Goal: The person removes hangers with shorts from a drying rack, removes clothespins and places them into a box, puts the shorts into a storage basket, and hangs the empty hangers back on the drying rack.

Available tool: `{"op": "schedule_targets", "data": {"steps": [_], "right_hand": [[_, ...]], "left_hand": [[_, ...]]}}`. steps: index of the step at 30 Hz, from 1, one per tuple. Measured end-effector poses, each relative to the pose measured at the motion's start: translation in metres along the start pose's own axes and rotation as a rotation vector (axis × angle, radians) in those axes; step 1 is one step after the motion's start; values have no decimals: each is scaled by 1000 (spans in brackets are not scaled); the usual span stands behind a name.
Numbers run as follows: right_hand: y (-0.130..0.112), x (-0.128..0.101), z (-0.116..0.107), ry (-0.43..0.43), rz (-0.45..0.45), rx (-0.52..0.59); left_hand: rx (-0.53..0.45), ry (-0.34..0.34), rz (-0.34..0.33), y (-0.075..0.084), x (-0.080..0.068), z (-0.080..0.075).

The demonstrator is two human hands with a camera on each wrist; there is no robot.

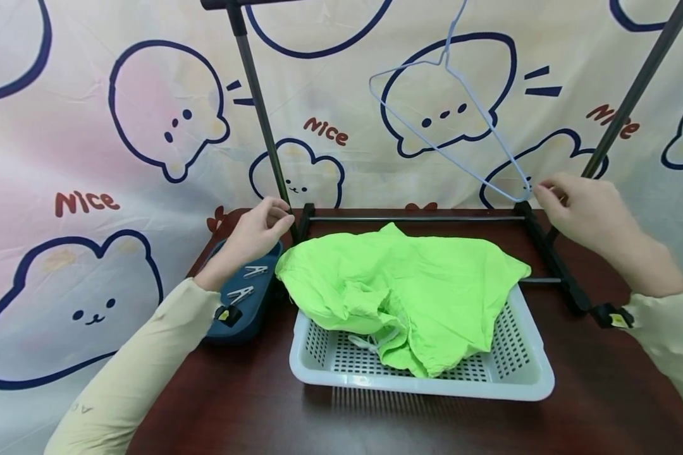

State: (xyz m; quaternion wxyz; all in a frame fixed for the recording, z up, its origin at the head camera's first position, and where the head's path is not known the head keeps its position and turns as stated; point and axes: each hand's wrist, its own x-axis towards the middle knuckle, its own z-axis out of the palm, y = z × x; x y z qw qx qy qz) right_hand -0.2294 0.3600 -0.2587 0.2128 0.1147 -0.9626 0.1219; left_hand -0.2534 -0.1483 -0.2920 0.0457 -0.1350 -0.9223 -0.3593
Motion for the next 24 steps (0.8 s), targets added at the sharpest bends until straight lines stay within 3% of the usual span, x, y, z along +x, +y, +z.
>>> {"op": "schedule_targets", "data": {"steps": [8, 15, 24], "right_hand": [[-2, 7, 20, -107, -99, 63], [-8, 8, 36, -130, -229, 57], [-16, 5, 53, -257, -236, 33]], "left_hand": [[26, -57, -3, -4, -4, 12], [77, -93, 0, -4, -5, 20], [135, -170, 5, 0, -4, 27]]}}
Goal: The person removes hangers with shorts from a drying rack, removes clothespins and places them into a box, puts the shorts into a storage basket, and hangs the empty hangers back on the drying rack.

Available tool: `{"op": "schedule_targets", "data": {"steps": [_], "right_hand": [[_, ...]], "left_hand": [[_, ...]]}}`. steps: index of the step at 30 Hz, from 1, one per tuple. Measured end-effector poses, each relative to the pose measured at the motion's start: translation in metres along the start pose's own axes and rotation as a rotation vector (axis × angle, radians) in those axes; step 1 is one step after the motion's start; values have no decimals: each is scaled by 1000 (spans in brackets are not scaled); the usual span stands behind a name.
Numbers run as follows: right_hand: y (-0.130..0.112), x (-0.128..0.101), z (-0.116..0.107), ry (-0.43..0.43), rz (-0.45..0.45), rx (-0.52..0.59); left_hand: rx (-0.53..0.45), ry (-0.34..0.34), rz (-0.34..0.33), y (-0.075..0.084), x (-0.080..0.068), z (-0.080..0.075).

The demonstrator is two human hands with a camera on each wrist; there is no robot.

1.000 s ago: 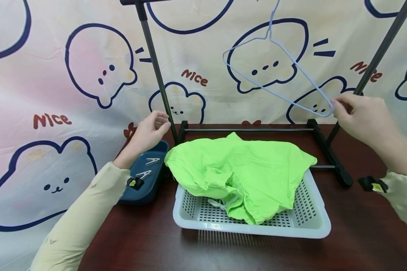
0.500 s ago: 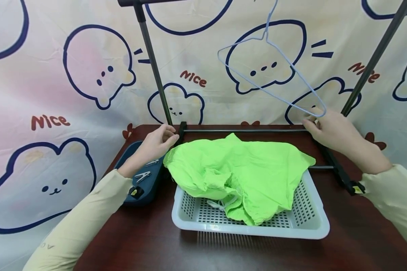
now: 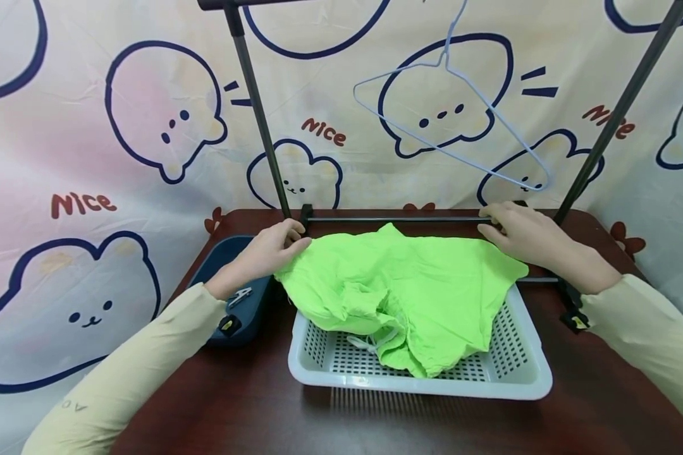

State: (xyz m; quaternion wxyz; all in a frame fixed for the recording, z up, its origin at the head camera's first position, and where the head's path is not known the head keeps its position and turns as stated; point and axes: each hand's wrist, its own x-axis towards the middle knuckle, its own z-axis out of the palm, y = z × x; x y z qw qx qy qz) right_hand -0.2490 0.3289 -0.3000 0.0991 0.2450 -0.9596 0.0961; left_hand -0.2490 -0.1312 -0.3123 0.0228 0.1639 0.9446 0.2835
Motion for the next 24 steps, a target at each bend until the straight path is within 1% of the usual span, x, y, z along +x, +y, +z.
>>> {"op": "schedule_targets", "data": {"steps": [4, 8, 15, 19, 24], "right_hand": [[0, 1, 4, -77, 33, 19], [2, 5, 10, -142, 61, 26], [1, 6, 18, -217, 47, 21], [2, 6, 21, -235, 16, 17], [5, 6, 25, -210, -11, 10]], "left_hand": [[51, -47, -11, 1, 1, 2], [93, -67, -12, 1, 0, 4], [136, -91, 6, 2, 0, 8], [148, -97, 15, 2, 0, 10], [157, -90, 25, 0, 0, 12]]}}
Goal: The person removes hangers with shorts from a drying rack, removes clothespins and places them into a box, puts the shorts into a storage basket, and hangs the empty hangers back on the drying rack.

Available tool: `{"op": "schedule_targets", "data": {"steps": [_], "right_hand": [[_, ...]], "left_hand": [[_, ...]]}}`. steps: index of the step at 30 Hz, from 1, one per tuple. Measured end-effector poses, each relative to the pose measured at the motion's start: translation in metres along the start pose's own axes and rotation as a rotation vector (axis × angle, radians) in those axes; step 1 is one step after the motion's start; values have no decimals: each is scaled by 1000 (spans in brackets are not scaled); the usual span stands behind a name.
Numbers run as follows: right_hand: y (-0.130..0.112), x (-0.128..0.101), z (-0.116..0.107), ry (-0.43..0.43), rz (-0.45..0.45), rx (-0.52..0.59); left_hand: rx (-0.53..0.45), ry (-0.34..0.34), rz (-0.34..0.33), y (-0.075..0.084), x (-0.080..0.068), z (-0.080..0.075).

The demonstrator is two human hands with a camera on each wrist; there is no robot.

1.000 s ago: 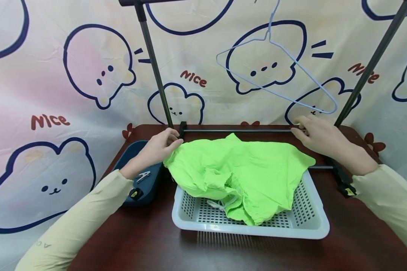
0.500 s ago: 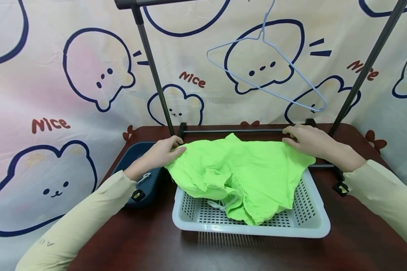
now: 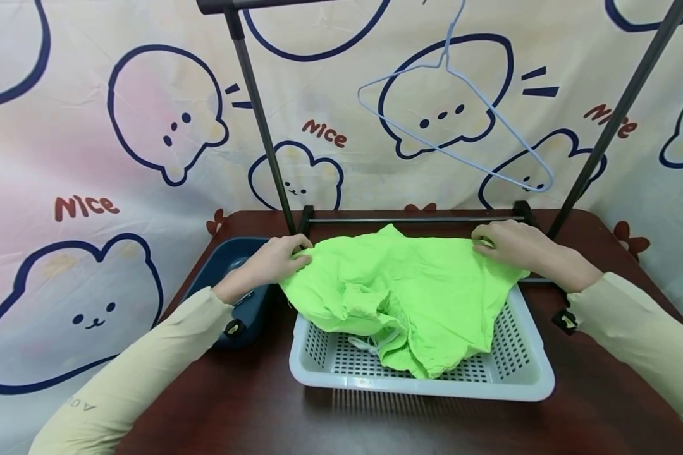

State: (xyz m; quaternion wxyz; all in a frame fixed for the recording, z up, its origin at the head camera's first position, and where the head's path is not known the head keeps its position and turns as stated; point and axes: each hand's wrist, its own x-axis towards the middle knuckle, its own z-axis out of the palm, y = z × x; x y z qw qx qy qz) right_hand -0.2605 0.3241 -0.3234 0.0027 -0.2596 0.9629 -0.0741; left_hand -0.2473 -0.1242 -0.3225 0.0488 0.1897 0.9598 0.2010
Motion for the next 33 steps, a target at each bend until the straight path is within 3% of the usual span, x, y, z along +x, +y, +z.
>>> {"op": "schedule_targets", "data": {"steps": [14, 22, 33], "right_hand": [[6, 3, 2, 52, -26, -5], [2, 1, -6, 42, 42, -16], [-7, -3, -16, 139, 20, -21]], "left_hand": [[-24, 46, 47, 4, -1, -2], [-31, 64, 44, 6, -1, -6], [-29, 136, 93, 15, 3, -16]]}}
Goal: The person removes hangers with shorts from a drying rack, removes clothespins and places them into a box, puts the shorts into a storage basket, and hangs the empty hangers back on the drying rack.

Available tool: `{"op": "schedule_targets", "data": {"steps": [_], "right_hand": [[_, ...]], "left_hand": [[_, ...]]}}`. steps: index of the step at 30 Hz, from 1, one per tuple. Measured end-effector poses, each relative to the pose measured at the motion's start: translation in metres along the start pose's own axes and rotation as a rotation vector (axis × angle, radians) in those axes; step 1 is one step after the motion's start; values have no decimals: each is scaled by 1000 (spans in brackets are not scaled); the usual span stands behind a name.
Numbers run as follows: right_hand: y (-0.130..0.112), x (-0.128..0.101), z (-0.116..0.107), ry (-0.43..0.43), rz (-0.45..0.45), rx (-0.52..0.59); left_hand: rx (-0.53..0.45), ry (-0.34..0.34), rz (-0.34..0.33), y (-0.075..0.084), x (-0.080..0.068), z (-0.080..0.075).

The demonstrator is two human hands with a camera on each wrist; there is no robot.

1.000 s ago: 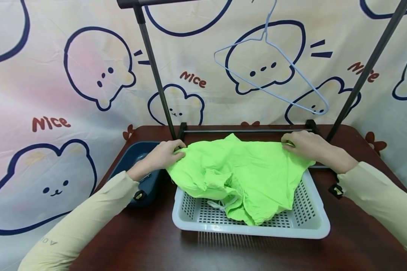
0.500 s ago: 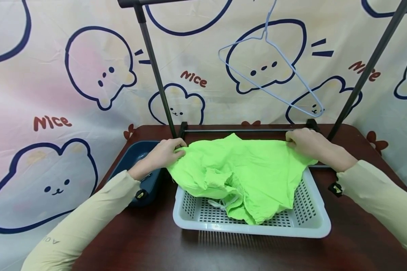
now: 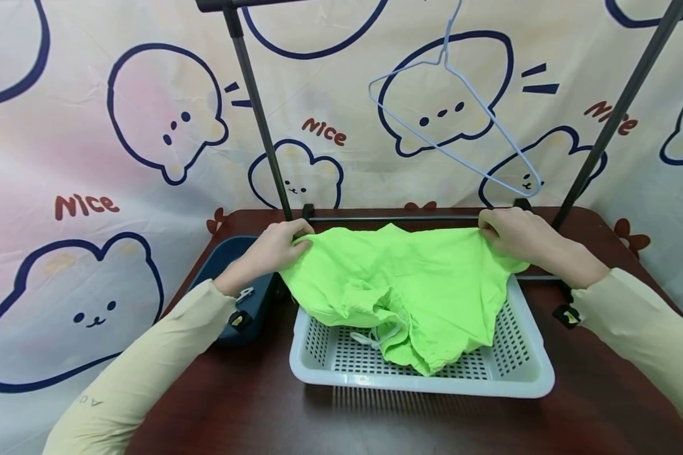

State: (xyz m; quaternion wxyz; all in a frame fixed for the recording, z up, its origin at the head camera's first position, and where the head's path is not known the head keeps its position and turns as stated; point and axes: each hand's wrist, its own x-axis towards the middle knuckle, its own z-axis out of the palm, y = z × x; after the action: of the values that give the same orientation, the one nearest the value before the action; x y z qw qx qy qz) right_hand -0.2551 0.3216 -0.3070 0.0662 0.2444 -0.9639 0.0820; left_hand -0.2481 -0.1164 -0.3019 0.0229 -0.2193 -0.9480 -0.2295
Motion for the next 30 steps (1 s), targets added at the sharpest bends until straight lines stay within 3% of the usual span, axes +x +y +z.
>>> {"op": "schedule_targets", "data": {"steps": [11, 17, 30], "right_hand": [[-24, -8, -11, 109, -61, 42], [-32, -11, -14, 146, -85, 43], [-50, -22, -24, 210, -77, 74]], "left_hand": [[-35, 77, 58, 18, 7, -10], [-63, 74, 69, 30, 6, -10], [-88, 60, 187, 62, 3, -15]]}}
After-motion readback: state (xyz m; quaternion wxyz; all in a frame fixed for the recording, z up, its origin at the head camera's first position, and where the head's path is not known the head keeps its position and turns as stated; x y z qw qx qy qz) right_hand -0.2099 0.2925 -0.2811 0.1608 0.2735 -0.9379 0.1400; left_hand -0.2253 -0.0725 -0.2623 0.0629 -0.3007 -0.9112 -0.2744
